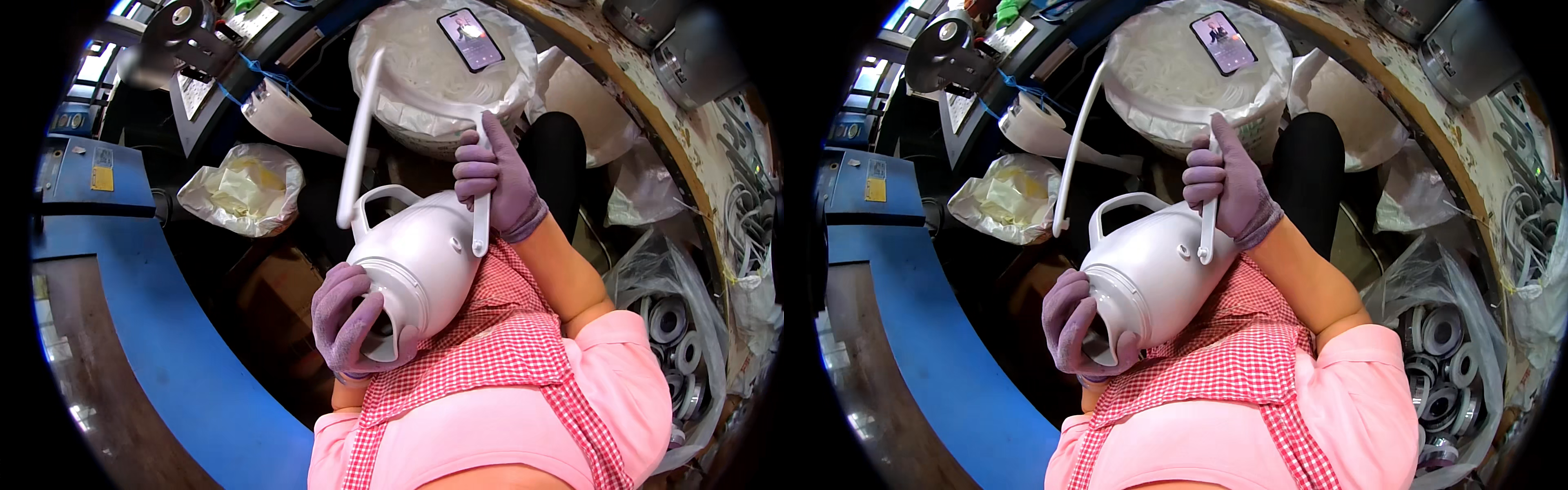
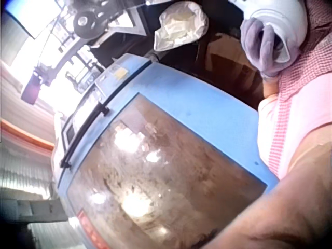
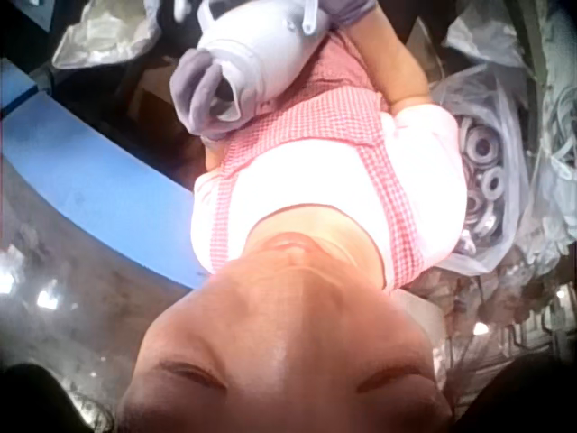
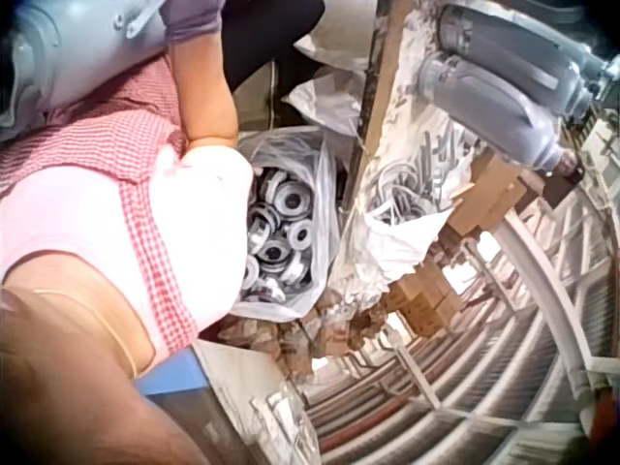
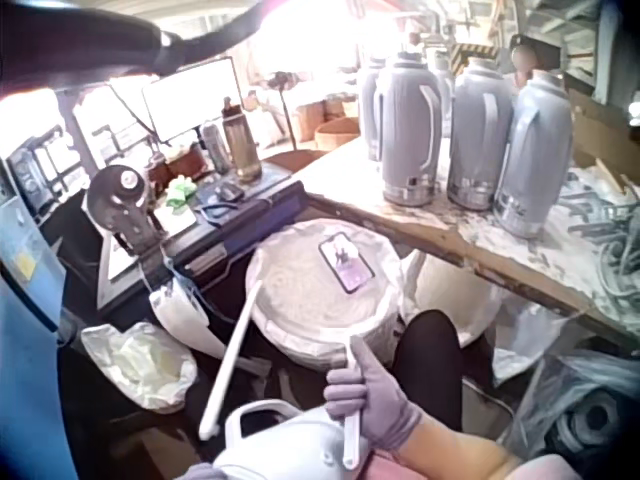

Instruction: The person sits on the floor and assembles white electric kettles by inserting a white plastic ring into the base of each unit. They then apply a label to the side of the kettle and place the finished unit on a nearby table. The process is repeated for multiple kettles.

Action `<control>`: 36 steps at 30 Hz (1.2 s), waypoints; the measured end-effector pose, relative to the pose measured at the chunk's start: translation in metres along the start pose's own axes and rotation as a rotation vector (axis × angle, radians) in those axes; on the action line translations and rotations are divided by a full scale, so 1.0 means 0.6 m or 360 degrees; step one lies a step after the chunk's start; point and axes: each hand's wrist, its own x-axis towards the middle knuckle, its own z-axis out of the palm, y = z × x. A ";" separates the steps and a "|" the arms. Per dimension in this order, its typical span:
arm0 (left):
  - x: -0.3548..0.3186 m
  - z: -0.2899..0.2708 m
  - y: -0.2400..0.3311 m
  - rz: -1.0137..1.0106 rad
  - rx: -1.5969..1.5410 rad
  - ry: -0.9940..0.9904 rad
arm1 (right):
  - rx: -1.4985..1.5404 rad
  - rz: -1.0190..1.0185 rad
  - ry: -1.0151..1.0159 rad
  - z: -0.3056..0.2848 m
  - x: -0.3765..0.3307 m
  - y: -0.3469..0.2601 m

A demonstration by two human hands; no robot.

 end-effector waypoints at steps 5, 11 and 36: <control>0.004 0.019 0.014 0.0158 -0.0173 -0.0038 | -0.1084 -0.0573 0.0596 0.027 -0.002 0.063; 0.051 0.043 -0.001 -0.0663 -0.0915 0.0638 | -0.1212 -0.0257 0.0044 0.016 -0.031 0.048; -0.006 0.152 -0.043 -0.1343 -0.1463 0.0030 | -0.1111 -0.0489 -0.0344 -0.007 -0.113 -0.018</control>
